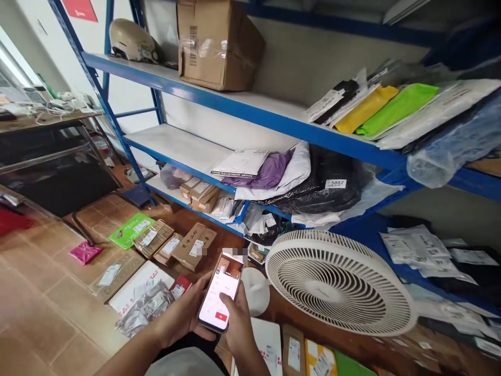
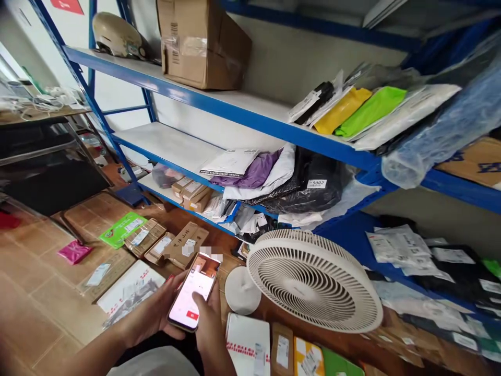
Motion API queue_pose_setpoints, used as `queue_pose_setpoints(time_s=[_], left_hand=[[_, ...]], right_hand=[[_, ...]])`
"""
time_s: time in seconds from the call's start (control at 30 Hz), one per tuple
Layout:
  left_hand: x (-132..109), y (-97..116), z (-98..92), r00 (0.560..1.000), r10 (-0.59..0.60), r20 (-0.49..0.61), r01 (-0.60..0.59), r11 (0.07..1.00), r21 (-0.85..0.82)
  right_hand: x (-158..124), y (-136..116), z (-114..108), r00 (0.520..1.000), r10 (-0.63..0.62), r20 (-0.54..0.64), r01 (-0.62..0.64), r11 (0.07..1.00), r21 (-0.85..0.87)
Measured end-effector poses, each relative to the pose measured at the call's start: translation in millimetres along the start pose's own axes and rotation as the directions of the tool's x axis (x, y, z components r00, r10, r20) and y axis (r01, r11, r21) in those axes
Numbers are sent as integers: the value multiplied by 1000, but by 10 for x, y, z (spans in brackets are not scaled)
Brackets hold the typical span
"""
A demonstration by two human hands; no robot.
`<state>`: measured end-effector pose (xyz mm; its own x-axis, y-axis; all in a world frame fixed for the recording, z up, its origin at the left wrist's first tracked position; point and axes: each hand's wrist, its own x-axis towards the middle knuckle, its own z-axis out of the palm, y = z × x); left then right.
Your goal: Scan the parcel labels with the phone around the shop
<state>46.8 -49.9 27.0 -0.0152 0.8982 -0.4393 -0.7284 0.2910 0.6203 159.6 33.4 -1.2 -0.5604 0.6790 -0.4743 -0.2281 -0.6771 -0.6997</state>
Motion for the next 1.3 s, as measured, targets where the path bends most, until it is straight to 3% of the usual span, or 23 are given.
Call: queue_pose_setpoints(time_s=[0.17,0.33,0.47,0.7,0.87,1.07,1.2,1.3], left_hand=[[-238,-88,-49,998,-56,-34,56,998,-2],[-647,-94,-152,999,16,-35,-17,1000,-19],[-1202,-22,-492,995,63,-80,-62,998,22],[-2461,89,-1276,987,71,-146,-70,997,12],[-3121,64,-1583,987,80,-139,-79,997,12],[-3470,-84,-1631,962,177,-208,-134,969,209],[-3608,-162,-1624,984,152,-95,-142,984,110],[-3697,-193,-1614,992,128,3,-128,992,9]], right_hand=[[-206,106,176,998,-48,35,51,993,-103],[-399,251,502,980,-184,76,198,943,-267],[-614,630,936,967,-221,123,250,907,-338],[-1223,1589,1673,923,-188,336,248,958,-146],[-1678,2012,2003,913,-106,394,198,960,-199],[-2114,2162,2139,906,-122,405,214,958,-190],[-2329,2142,2136,912,-99,398,216,941,-261],[-2428,2134,2110,894,-117,432,232,947,-222]])
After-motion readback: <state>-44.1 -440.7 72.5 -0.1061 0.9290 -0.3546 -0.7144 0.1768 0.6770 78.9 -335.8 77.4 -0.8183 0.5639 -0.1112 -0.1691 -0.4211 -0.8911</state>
